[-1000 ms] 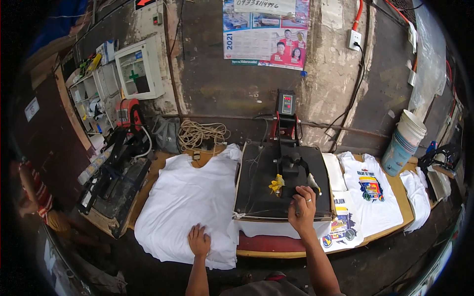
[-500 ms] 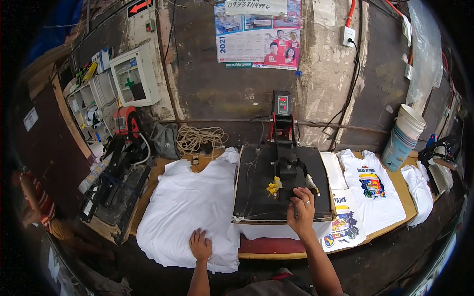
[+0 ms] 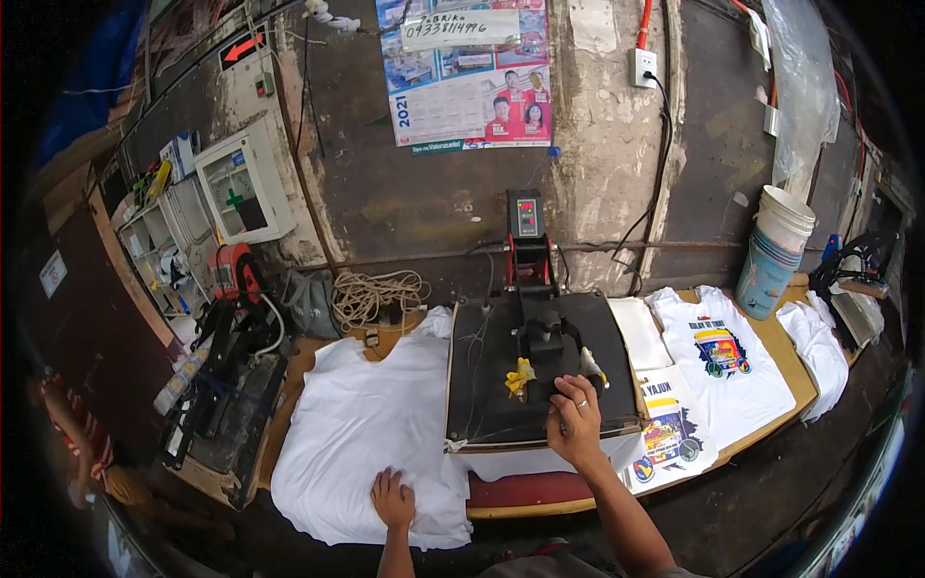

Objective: Using a heat press machine to print designs onto t-shirts.

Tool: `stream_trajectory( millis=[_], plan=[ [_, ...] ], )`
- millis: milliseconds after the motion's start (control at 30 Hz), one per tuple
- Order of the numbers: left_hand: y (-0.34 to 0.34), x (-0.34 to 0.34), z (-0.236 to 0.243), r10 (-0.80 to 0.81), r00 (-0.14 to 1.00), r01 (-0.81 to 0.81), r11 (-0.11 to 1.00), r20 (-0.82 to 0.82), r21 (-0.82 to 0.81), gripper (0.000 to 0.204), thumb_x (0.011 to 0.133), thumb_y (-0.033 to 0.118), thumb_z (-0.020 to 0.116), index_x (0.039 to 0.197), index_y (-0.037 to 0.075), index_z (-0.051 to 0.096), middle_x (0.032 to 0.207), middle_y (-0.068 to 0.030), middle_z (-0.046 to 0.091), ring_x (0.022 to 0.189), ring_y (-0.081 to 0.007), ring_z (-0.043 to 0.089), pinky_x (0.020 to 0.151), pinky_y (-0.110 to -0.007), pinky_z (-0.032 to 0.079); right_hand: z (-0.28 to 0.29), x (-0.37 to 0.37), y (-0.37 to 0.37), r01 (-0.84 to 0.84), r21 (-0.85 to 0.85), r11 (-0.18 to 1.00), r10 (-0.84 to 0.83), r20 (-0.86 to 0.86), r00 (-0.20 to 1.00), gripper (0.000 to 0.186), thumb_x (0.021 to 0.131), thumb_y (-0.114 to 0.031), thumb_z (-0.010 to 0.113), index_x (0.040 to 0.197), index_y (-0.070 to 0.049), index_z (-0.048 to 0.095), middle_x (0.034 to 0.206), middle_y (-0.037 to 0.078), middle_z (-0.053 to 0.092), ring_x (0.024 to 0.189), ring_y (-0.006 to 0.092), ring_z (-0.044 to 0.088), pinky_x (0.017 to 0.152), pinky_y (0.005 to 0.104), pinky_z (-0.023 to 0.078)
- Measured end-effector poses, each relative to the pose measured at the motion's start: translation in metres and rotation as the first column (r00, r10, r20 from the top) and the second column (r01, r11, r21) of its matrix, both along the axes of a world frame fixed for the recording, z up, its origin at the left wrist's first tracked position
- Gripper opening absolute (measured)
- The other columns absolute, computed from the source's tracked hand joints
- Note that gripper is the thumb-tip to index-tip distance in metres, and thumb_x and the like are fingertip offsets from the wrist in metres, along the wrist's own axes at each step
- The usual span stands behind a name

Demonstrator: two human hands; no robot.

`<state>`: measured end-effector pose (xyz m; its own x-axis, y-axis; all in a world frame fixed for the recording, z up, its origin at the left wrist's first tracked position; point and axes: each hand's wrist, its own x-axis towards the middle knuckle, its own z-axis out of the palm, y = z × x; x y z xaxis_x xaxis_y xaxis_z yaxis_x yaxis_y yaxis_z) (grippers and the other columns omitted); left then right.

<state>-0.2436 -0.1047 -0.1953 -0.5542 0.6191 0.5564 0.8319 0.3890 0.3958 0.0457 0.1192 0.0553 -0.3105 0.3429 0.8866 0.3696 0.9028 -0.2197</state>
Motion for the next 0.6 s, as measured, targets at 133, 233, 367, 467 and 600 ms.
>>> stream_trajectory(
  millis=[133,233,367,467,600],
  plan=[
    [-0.0032,0.0013,-0.0014,-0.005,1.000,0.004,1.000,-0.018,-0.012,0.036,0.077,0.017,0.054,0.109,0.007,0.065,0.126,-0.0139,0.058,0.119,-0.0371,0.049,0.102,-0.050,0.035,0.0016,0.0014,-0.0048,-0.010,-0.011,1.000,0.010,-0.003,1.000,0.024,0.066,0.008,0.062,0.089,0.002,0.059,0.110,0.017,0.060,0.110,0.0376,0.056,0.097,0.0499,0.045],
    [-0.0012,-0.0001,-0.0020,-0.003,1.000,0.003,1.000,-0.021,-0.002,0.036,0.077,0.019,0.054,0.109,0.006,0.065,0.125,-0.0140,0.058,0.119,-0.0370,0.049,0.101,-0.050,0.035,-0.0002,-0.0005,-0.0006,-0.012,-0.011,1.000,0.012,-0.004,1.000,0.025,0.068,0.007,0.060,0.092,0.000,0.059,0.112,0.016,0.059,0.111,0.0380,0.055,0.097,0.0504,0.043],
    [-0.0007,-0.0003,0.0002,-0.004,1.000,0.004,1.000,-0.028,0.010,0.035,0.077,0.018,0.054,0.108,0.006,0.065,0.125,-0.0138,0.058,0.119,-0.0367,0.049,0.101,-0.049,0.035,0.0015,0.0006,-0.0001,-0.021,-0.016,1.000,0.022,0.015,1.000,0.025,0.068,0.007,0.061,0.093,0.000,0.058,0.112,0.016,0.059,0.110,0.0381,0.055,0.097,0.0508,0.043],
    [0.0010,0.0013,0.0027,-0.005,1.000,0.005,1.000,-0.015,0.006,0.035,0.077,0.018,0.054,0.108,0.006,0.065,0.125,-0.0137,0.058,0.119,-0.0364,0.049,0.101,-0.049,0.035,0.0002,0.0008,0.0006,-0.018,-0.014,1.000,0.019,0.014,1.000,0.025,0.068,0.006,0.061,0.093,0.000,0.058,0.112,0.016,0.059,0.110,0.0382,0.055,0.097,0.0509,0.043],
    [-0.0003,0.0002,0.0000,0.005,1.000,-0.005,1.000,-0.012,0.007,0.035,0.077,0.017,0.054,0.108,0.007,0.065,0.125,-0.0134,0.058,0.119,-0.0363,0.049,0.102,-0.049,0.035,0.0006,0.0012,-0.0008,-0.005,-0.003,1.000,0.005,0.016,1.000,0.025,0.065,0.007,0.062,0.089,0.002,0.060,0.111,0.017,0.060,0.110,0.0378,0.055,0.097,0.0506,0.044]
  ],
)
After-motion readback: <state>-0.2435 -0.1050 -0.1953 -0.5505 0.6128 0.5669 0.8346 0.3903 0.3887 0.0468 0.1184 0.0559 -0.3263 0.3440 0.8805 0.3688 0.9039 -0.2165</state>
